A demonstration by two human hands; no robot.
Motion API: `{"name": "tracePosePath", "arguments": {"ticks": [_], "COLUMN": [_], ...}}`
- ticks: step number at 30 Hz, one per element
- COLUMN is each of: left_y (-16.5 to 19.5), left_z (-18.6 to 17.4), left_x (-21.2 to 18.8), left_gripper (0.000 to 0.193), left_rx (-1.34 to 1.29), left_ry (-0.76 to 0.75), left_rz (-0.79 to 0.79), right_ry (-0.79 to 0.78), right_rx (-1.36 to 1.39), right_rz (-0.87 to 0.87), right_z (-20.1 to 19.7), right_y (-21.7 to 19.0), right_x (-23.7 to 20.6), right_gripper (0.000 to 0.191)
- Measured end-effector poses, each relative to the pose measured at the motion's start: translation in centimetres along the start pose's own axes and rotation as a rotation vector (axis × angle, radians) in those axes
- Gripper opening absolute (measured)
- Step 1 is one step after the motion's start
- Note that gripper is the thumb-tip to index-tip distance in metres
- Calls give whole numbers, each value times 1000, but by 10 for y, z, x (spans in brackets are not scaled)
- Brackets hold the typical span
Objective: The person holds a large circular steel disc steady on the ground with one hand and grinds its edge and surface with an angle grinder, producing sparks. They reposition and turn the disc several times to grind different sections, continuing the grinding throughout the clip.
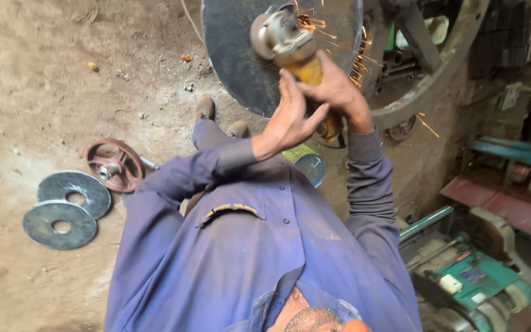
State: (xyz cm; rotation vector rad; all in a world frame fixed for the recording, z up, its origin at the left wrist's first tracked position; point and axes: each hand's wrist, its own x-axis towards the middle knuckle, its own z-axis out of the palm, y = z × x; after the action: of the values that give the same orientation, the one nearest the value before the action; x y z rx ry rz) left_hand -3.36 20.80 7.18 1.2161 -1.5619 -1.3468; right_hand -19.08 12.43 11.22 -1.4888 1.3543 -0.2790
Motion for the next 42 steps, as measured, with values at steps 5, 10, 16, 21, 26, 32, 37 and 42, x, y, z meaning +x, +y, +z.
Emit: {"name": "tracePosePath", "arguments": {"ticks": [5,10,16,21,26,32,37,42], "left_y": [2,9,33,41,41,26,-18,-90], "left_z": [-6,-12,10,42,66,44,-33,-127], "left_x": [-56,-95,-128,-160,-193,-207,-158,-36], "left_gripper": [114,104,100,83,58,41,36,17], "left_rx": [-45,-200,59,8,-98,28,135,406], "left_ry": [-147,-477,-871,-776,-893,-793,-385,173], "left_rz": [-10,-48,-42,329,122,65,309,265], "right_ry": [6,55,355,673,936,936,1096,1253], "right_rx": [-127,-188,31,720,1136,1245,1267,1225], "right_rz": [7,208,110,2,-105,-53,6,-10], "right_z": [26,54,95,152,197,236,286,325], "right_y": [-18,-2,53,109,133,161,167,161], "right_x": [-49,-122,-228,-295,-347,-384,-366,-345], "right_gripper": [79,78,68,47,48,52,49,47]}}
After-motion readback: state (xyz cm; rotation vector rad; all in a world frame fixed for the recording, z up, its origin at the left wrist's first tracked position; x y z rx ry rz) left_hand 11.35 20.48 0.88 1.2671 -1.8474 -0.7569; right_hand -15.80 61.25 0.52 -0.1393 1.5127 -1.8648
